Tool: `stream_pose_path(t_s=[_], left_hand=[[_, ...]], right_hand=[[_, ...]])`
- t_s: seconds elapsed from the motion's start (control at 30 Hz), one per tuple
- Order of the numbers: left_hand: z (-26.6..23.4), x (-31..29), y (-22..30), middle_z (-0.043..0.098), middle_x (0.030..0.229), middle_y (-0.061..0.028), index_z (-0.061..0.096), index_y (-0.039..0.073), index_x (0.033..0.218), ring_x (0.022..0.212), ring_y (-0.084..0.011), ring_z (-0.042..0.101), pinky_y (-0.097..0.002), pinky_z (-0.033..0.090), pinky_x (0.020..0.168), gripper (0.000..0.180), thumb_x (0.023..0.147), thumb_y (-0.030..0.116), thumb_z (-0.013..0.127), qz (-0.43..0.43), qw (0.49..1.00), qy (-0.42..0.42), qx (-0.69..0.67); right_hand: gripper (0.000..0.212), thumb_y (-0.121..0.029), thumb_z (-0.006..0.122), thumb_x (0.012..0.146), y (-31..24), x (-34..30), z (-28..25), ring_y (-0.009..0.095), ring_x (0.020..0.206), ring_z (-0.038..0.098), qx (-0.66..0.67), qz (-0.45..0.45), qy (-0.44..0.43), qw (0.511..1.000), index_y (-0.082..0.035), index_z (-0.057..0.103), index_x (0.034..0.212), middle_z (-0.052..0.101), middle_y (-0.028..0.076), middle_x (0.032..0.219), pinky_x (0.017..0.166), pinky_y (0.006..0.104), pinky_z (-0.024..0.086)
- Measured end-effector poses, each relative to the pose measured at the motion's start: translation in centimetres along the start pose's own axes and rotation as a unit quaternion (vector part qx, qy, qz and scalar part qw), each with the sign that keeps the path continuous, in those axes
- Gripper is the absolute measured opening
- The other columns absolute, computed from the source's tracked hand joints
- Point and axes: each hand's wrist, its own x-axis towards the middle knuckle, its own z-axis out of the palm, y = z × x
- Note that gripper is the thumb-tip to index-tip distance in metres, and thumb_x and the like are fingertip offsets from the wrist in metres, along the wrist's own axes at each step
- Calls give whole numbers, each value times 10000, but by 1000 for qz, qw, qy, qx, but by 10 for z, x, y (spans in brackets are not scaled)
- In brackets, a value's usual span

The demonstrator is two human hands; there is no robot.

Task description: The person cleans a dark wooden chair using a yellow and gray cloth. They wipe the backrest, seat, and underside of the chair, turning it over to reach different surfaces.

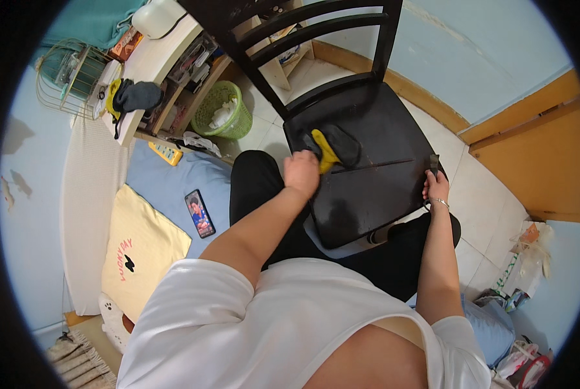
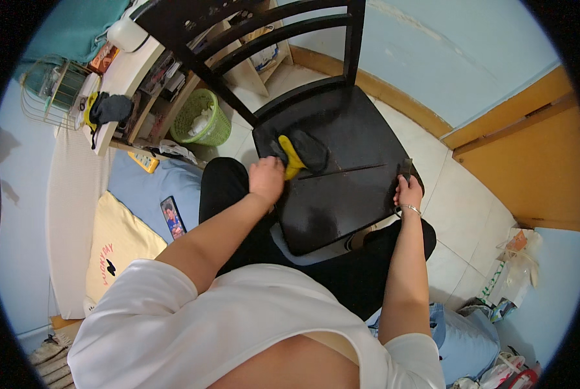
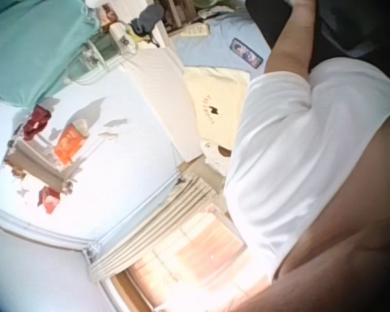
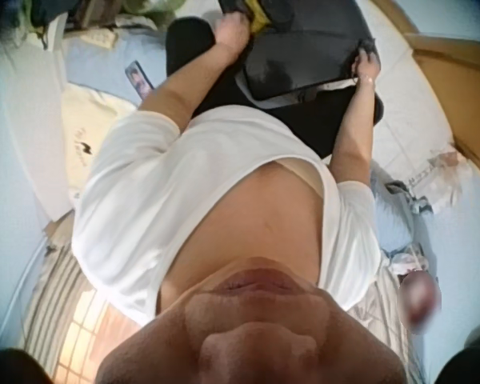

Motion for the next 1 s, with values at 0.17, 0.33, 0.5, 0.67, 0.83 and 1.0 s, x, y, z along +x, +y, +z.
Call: stream_pose_path(t_s=[0.17,0.33,0.5,0.67,0.83,1.0], left_hand=[[-12,-33,77,569,1003,-100,644,38,1008,950,-259,561,-400,442,794,241,825,141,525,133,988,-58,-45],[-14,-24,106,554,1059,-133,591,5,1119,979,-283,570,-399,473,808,335,858,212,571,150,977,-97,-119],[-10,-28,92,549,1019,-144,583,43,1138,892,-323,620,-433,517,752,358,857,264,602,122,968,-56,-210],[-10,-31,84,540,1001,-143,595,85,1132,877,-342,616,-441,515,749,327,856,259,604,105,966,-59,-229],[-10,-35,62,559,997,-156,614,89,1002,894,-352,611,-444,514,757,217,840,233,591,82,963,-60,-251],[-32,-39,59,536,1109,-155,595,97,1153,1077,-335,526,-425,459,899,391,795,247,639,91,959,-87,-253]], right_hand=[[164,-221,545,922,-3,-32,11,109,416,487,-7,-16,5,1000,-62,585,922,516,9,604,373,263,397],[220,-266,591,907,27,-55,21,187,477,546,50,-3,11,999,-52,580,954,554,53,644,429,318,439],[442,-325,757,753,25,-63,34,375,854,621,-238,-93,165,953,-16,547,989,642,197,906,755,423,486],[400,-237,712,796,14,-61,29,386,903,622,-296,-54,171,938,-42,510,1080,651,199,957,780,443,488],[336,-213,626,833,11,-78,37,397,983,594,-370,-99,165,909,-95,526,1132,633,187,1037,803,488,478],[315,-181,581,796,-1,-79,24,405,986,599,-382,-92,113,912,-7,588,1058,625,235,1073,822,490,476]])
